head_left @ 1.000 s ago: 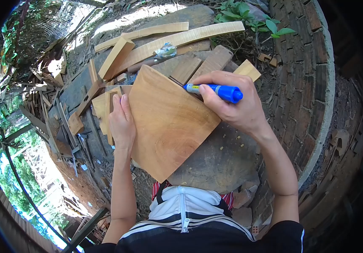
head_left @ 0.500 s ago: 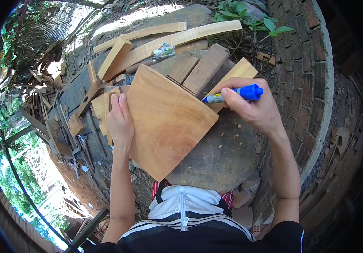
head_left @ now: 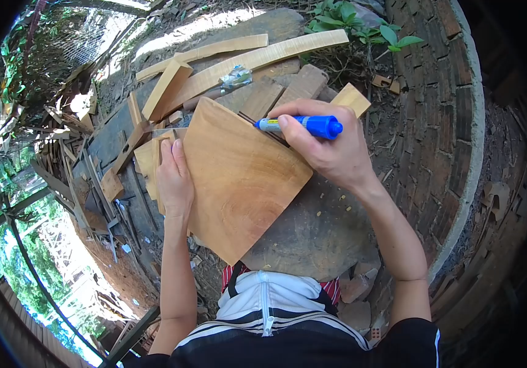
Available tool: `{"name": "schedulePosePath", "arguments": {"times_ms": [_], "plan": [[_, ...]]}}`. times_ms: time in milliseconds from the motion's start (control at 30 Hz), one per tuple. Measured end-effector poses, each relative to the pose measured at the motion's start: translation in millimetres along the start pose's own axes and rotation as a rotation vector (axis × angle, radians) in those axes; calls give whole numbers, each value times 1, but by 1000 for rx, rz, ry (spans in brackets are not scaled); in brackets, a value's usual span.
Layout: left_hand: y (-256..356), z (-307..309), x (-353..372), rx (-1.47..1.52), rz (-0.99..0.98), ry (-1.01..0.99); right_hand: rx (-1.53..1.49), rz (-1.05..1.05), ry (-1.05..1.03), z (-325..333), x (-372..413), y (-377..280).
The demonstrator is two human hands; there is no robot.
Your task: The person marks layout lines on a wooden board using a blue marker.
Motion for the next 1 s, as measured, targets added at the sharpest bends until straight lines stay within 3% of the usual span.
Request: {"name": "schedulePosePath", "arguments": {"times_ms": [200,467,600,767,1000], "plan": [[1,0,0,4,0,0,46,85,34,-2,-3,-1],[-1,0,-1,-7,4,-1,115,-46,-44,17,17,-10],[-1,-1,-1,-15,-32,11,168,-12,-48,23,28,-5],[-2,-1,0,-41,-47,17,-96,-174,129,37,55,6],[0,2,4,13,-3,-22,-180,-101,296,30,105,-13]]}}
Point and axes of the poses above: each hand's wrist, its own x-axis away from the middle knuckle, its own z-axis out of the back of the hand, y = z × x, the point moved 6 cm from there along -x, towards the middle knuckle, and after that the axes turned 10 degrees about -y, right-handed, at the moved point
